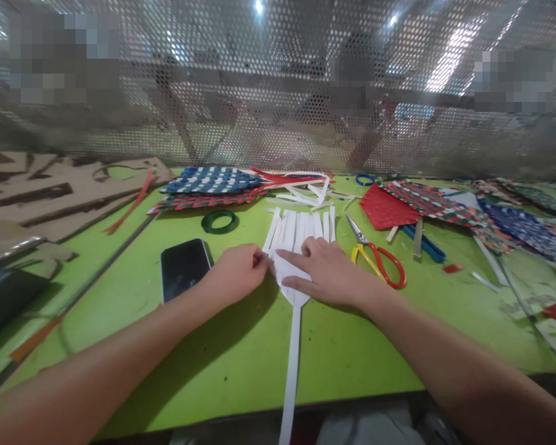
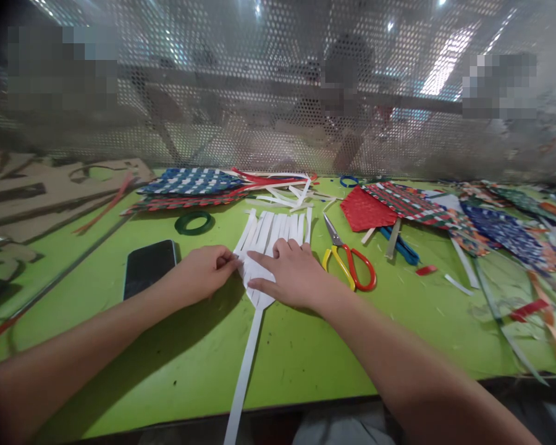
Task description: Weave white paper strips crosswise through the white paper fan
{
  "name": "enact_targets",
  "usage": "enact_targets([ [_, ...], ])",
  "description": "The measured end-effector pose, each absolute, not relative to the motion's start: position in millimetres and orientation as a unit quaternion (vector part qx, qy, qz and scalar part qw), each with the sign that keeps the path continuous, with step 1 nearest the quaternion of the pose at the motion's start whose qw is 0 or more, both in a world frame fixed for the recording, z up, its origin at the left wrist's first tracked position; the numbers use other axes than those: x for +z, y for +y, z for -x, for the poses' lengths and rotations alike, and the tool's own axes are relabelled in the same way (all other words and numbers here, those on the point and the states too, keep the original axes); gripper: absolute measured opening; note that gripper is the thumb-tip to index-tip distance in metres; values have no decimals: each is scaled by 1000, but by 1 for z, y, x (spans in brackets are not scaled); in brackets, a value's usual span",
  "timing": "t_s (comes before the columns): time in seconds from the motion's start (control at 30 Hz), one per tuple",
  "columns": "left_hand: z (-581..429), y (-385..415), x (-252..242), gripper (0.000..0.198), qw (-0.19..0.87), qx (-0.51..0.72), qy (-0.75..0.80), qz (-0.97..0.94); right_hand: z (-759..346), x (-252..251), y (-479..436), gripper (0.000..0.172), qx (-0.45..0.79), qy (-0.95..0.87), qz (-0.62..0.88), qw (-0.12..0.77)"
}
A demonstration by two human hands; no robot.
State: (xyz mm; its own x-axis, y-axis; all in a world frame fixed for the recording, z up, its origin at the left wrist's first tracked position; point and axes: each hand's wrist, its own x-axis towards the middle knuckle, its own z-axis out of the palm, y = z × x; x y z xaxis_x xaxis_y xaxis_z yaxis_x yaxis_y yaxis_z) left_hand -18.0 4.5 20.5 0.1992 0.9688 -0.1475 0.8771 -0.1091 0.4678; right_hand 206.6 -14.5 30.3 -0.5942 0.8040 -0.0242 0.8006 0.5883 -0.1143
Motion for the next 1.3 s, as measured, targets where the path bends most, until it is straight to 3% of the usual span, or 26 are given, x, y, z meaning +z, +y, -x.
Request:
enact_targets([
  [0.13,16,4,20,28,172,114,622,-755,-206,31,-16,67,54,-889,454,18],
  [0.33,27,7,33,29,405,73,605,-682,-207,31,-16,68,58,-889,453,19],
  [0.6,30,9,28,27,422,101,597,-675,-207,30,-16,68,55,-888,455,28],
  [0.97,19,4,29,27,346,93,632,-687,-207,31,-15,68,59,-891,450,16],
  [1.17,22,3,22,26,201,160,600,-757,-206,31,-16,68,54,-889,454,16],
  [1.3,23,-7,25,30,91,108,555,-820,-207,31,-16,69,58,-890,452,16],
])
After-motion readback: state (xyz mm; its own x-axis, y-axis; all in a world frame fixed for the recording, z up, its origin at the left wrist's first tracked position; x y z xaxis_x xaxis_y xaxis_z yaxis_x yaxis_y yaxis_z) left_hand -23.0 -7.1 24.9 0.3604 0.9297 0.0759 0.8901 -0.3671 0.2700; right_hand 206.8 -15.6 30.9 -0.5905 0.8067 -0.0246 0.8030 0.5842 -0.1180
